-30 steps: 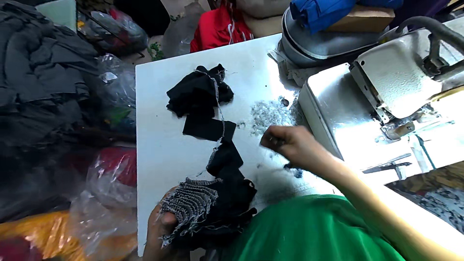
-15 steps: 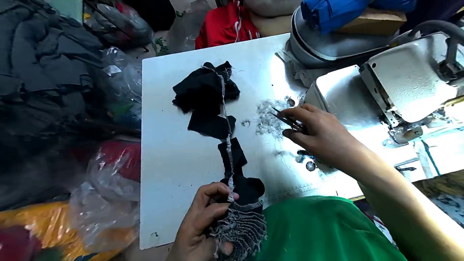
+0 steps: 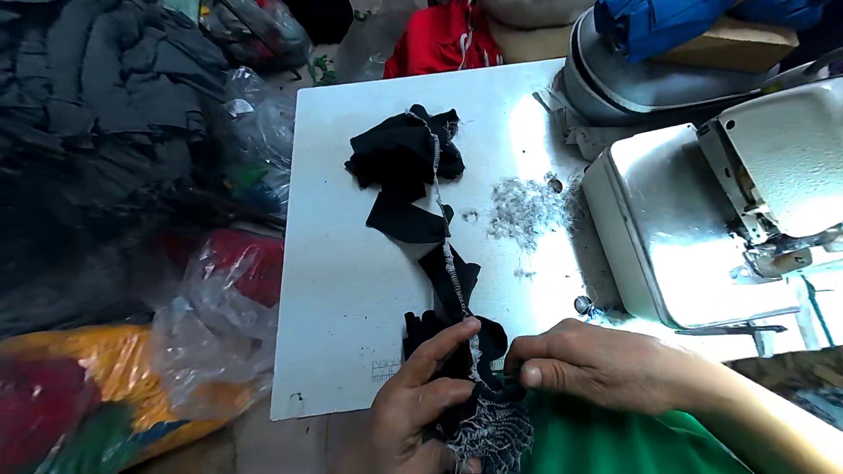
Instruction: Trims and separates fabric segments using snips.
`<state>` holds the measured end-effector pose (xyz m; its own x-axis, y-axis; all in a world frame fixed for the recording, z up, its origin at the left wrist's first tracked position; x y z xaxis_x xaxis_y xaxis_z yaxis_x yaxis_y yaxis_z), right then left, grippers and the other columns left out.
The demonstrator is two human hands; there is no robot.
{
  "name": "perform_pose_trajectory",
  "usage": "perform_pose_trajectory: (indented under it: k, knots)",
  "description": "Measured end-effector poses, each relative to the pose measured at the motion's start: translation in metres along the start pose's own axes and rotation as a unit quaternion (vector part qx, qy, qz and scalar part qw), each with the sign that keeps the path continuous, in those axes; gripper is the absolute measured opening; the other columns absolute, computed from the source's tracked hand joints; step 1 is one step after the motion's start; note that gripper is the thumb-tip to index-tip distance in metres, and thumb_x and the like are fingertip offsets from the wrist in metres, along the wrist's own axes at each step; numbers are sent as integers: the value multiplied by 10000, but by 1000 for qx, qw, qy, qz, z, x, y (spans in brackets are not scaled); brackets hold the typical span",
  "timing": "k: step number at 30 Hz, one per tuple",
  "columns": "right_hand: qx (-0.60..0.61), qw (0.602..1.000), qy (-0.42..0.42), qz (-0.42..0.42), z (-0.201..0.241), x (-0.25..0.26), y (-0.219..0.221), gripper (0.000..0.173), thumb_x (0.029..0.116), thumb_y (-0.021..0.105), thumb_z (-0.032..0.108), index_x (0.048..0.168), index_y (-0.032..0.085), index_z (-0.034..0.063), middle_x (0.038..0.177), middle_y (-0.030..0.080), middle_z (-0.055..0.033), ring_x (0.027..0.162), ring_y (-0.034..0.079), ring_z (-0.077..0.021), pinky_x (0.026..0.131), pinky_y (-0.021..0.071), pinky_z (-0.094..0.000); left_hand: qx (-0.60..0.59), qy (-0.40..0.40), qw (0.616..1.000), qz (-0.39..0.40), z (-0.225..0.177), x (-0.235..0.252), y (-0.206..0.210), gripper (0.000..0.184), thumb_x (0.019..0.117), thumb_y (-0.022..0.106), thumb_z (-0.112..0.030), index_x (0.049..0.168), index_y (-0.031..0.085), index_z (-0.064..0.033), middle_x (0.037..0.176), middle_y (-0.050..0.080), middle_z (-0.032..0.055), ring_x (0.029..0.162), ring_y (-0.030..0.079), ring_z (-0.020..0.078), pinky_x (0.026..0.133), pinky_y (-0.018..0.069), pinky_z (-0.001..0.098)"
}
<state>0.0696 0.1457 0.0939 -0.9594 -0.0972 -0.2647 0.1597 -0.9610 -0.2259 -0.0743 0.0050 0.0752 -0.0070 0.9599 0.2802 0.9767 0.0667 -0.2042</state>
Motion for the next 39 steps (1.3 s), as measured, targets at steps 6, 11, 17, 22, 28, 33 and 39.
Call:
perform_pose_trajectory:
  k: [6,11,17,22,28,33,39]
  knots:
    - [51,998,15,39,-2,12,-5,491,1107,357,362,1030,665,-13,674,490,21,593,433,-13,569,366,-204,7,9,1000,20,0,2,1,286,988,628,-448,1129,671,-204,1588,411,-96,1446,407,67,1166,423,283]
    - [57,997,-12,45,0,22,-6,445,1087,443,337,991,694,-18,715,570,6,630,473,5,584,375,-190,-2,14,1000,23,3,3,1,285,984,638,-437,1128,670,-193,1579,427,-83,1432,428,66,1158,431,276]
    - [56,996,-67,-16,0,22,-12,379,1059,532,274,872,683,-19,646,536,36,581,441,55,533,334,-130,-7,1,1000,26,4,3,0,297,975,652,-431,1134,676,-182,1556,457,-68,1405,457,51,1136,447,257]
    - [43,962,68,-260,5,19,-44,319,1027,543,392,943,690,122,602,469,115,510,412,51,482,354,-154,-15,-6,999,39,4,3,0,337,977,643,-442,1157,678,-160,1535,488,-42,1399,464,51,1137,442,248]
    - [-110,967,167,-157,0,59,-31,327,986,667,377,933,706,57,710,611,-47,668,585,-156,614,460,-362,3,6,999,45,6,8,2,343,992,620,-446,1144,668,-143,1509,518,-13,1385,486,70,1131,450,257]
    - [-142,952,90,-254,-2,56,-43,98,963,647,124,980,702,45,811,636,-79,728,610,-188,647,499,-383,17,-7,1000,17,7,3,-3,386,1001,589,-478,1159,671,-135,1431,594,19,1287,597,103,1046,537,274]
    - [-46,962,16,-269,7,30,-41,115,957,637,54,1043,712,38,761,643,-15,632,550,-46,588,457,-215,-16,-8,999,-49,-1,2,-21,393,997,549,-535,1259,655,-262,1185,677,-172,1108,612,-74,934,503,118]
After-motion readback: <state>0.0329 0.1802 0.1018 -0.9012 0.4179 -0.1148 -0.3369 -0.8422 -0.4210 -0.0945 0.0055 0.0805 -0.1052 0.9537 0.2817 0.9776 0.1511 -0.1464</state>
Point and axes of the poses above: each hand's wrist, its own x-axis towards the middle knuckle, its own y-axis out of the palm, z = x × y, the point moved 5 cm from there along x, towards the middle knuckle
